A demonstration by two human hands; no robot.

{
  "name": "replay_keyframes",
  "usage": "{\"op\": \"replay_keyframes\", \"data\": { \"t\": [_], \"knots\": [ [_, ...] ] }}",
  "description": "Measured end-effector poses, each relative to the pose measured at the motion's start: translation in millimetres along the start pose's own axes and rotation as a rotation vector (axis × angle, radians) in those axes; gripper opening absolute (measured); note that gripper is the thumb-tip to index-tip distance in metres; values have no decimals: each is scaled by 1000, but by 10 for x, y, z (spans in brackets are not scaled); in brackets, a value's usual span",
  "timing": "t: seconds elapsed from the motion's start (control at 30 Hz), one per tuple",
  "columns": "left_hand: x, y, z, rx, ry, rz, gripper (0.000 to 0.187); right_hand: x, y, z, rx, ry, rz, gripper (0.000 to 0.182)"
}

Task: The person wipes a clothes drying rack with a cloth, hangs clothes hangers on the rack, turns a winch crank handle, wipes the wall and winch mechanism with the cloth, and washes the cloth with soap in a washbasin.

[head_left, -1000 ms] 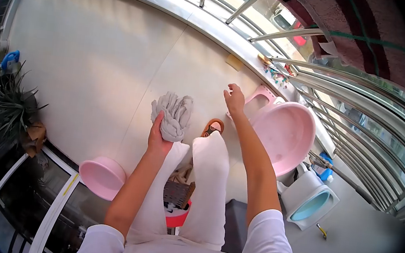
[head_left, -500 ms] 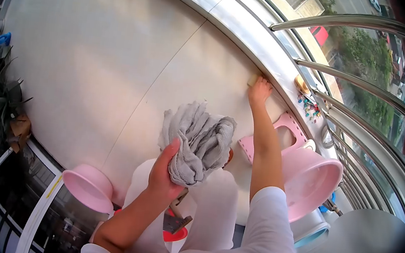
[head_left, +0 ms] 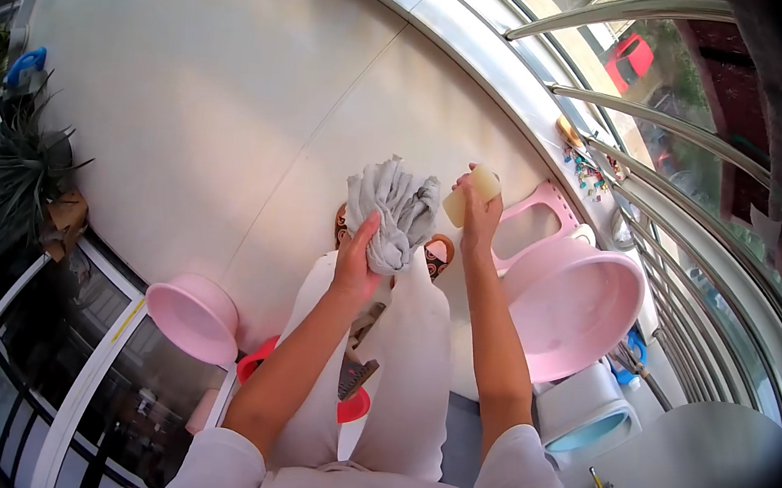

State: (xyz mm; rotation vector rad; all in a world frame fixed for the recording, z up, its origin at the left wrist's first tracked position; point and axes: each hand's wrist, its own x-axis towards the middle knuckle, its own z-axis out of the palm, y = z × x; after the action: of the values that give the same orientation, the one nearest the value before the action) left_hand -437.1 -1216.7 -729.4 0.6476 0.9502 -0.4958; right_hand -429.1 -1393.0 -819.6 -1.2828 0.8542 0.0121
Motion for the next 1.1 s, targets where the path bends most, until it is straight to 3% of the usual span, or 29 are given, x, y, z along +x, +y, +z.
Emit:
{"op": "replay_keyframes", "data": {
  "t": [0.03, 0.07, 0.1, 0.13, 0.17, 0.27, 0.5, 0.57, 0.67, 0.8, 0.9, 0.93, 0.97, 1.03, 1.1],
  "knots": [
    [-131, -61, 10, 20, -6, -3, 53, -308, -316, -39, 4, -40, -82, 30],
    [-266, -112, -9, -1, -70, -33, 54, -674, -806, -23, -77, -71, -8, 32],
    [-488, -104, 95, -21, -83, -95, 54, -975, -1094, -21, -282, -159, -104, 34],
    [-745, -71, 230, -38, -100, -152, 54, -1277, -1383, -19, -476, -228, -218, 37],
    [-1002, -32, 366, -51, -119, -210, 55, -1501, -1557, -28, -798, -345, -503, 41],
    [-1740, 94, 831, 87, -205, -323, 50, -2068, -2182, -14, -733, -314, -548, 49],
    [-3541, 187, 1827, 328, -568, -427, 51, -3311, -3555, -670, -586, -3, -554, 63],
    [-3949, 138, 2071, 342, -613, -547, 52, -3799, -3716, -816, -772, 122, -592, 67],
    [-4236, -278, 2202, 490, -645, -571, 53, -4182, -3782, -1188, -882, 280, -598, 65],
    [-4660, -944, 2055, 657, -874, -519, 48, -4312, -3699, -2034, -310, 468, -244, 54],
    [-5178, -1308, 2182, 656, -829, -607, 47, -4932, -3858, -2433, -308, 462, -163, 55],
    [-5321, -1478, 2260, 677, -809, -641, 47, -5084, -3798, -2515, -498, 624, -539, 56],
    [-5402, -1697, 2301, 675, -831, -709, 47, -5273, -3767, -2649, -687, 718, -690, 57],
    [-5545, -2278, 2417, 662, -883, -843, 46, -5583, -3772, -3074, -759, 826, -652, 55],
    [-5816, -2904, 2290, 768, -873, -821, 46, -5747, -3521, -3819, -603, 850, -584, 54]
  ]
}}
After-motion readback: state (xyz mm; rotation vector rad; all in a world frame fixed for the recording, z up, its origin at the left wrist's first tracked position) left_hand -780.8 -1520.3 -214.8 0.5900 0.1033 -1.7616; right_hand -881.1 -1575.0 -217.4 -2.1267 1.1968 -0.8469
